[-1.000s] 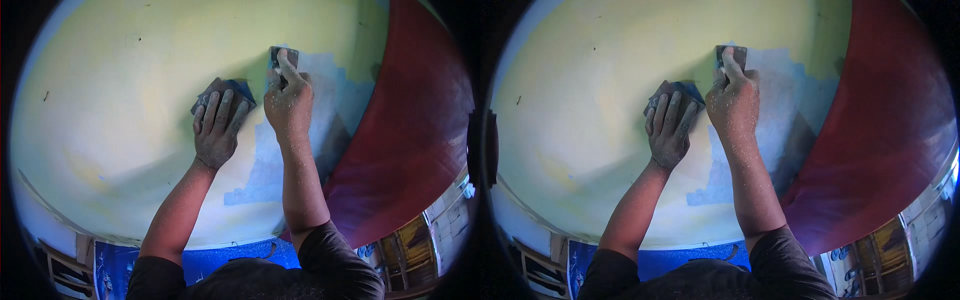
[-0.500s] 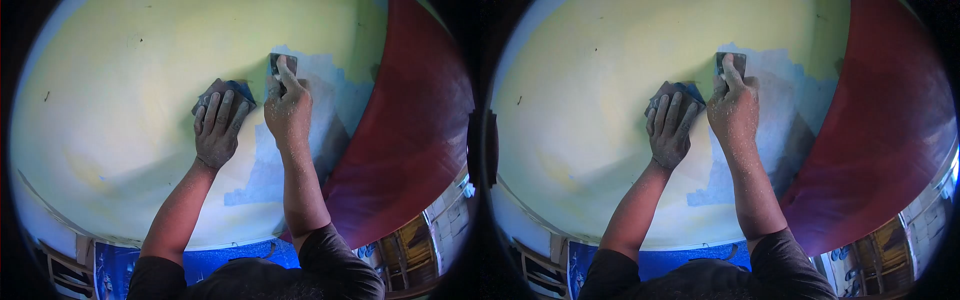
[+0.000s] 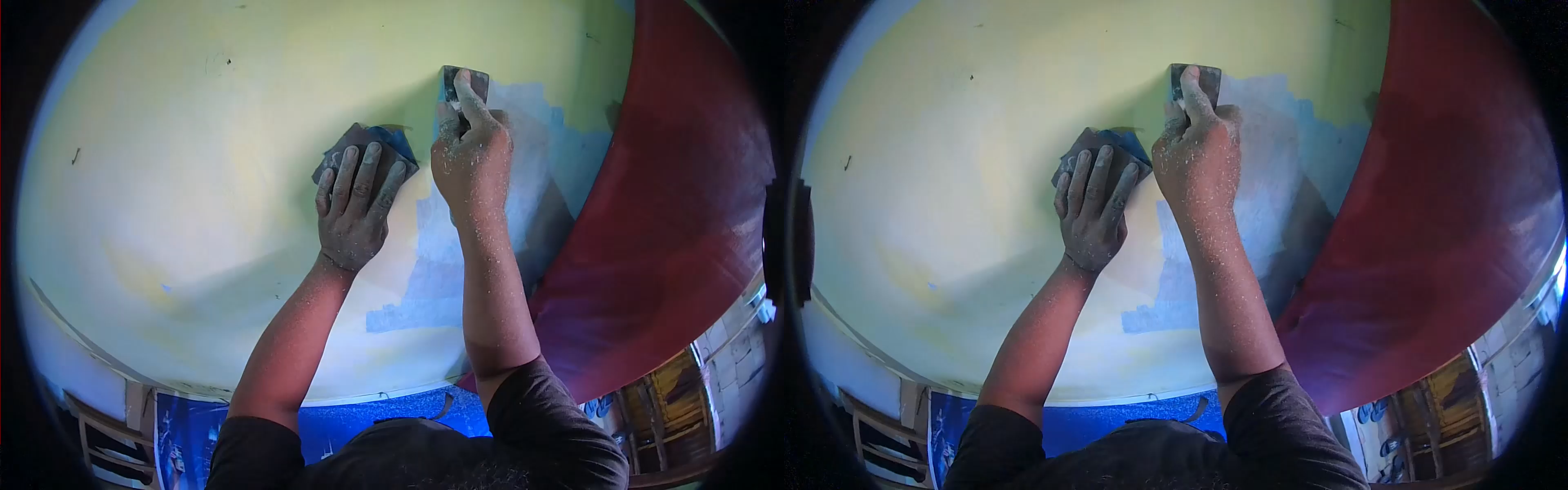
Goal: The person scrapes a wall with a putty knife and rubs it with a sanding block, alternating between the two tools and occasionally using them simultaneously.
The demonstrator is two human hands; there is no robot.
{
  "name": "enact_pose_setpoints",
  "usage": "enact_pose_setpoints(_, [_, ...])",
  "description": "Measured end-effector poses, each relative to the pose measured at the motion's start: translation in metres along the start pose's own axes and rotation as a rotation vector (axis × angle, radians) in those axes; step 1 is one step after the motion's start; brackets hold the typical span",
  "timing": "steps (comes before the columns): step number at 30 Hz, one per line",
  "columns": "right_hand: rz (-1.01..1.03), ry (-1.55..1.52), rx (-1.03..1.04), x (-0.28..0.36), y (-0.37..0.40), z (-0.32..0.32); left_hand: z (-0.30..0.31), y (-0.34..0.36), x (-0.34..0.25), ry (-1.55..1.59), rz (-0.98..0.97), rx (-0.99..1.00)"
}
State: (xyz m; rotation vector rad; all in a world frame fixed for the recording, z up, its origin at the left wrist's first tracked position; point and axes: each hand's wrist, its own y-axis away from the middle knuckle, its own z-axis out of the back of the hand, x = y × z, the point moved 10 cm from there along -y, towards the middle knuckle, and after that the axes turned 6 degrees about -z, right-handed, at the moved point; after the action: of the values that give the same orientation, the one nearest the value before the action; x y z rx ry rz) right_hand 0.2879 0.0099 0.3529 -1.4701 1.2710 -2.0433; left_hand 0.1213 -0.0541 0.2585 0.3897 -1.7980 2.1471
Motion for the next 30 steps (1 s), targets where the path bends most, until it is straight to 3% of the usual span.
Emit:
enact_pose_setpoints(4, [0.081,-0.032,0.020,-0.004,0.013,0.002,0.001,-0.002,-0.001,-0.044,-0.013,-0.009])
enact_pose_setpoints(8, [-0.039,-0.027,0.041,-0.010,0.002,-0.003,0.001,-0.002,-0.003,-0.040,-0.019,-0.005])
enact_pose_setpoints(11, [0.023,0.020,0.100,-0.016,0.010,0.000,0.003,-0.004,-0.004,-0.043,-0.030,-0.018])
enact_pose_setpoints(14, [0.045,-0.130,0.170,-0.053,0.046,0.011,0.001,-0.004,0.000,-0.041,-0.036,-0.034])
enact_pose_setpoints(16, [0.119,-0.207,0.083,-0.079,0.080,0.032,0.008,-0.008,0.002,0.006,-0.004,-0.055])
enact_pose_setpoints(19, [-0.050,-0.232,0.147,-0.134,0.132,0.045,0.011,-0.015,-0.002,-0.052,0.022,-0.058])
enact_pose_setpoints(21, [-0.225,-0.260,0.265,-0.166,0.161,0.046,0.013,-0.037,-0.012,-0.120,0.047,-0.048])
enact_pose_setpoints(26, [-0.251,-0.320,0.356,-0.190,0.169,0.052,0.003,-0.136,-0.024,-0.170,0.028,-0.101])
enact_pose_setpoints(30, [-0.214,-0.257,0.328,-0.199,0.151,0.061,-0.017,-0.154,-0.029,-0.161,0.048,-0.126])
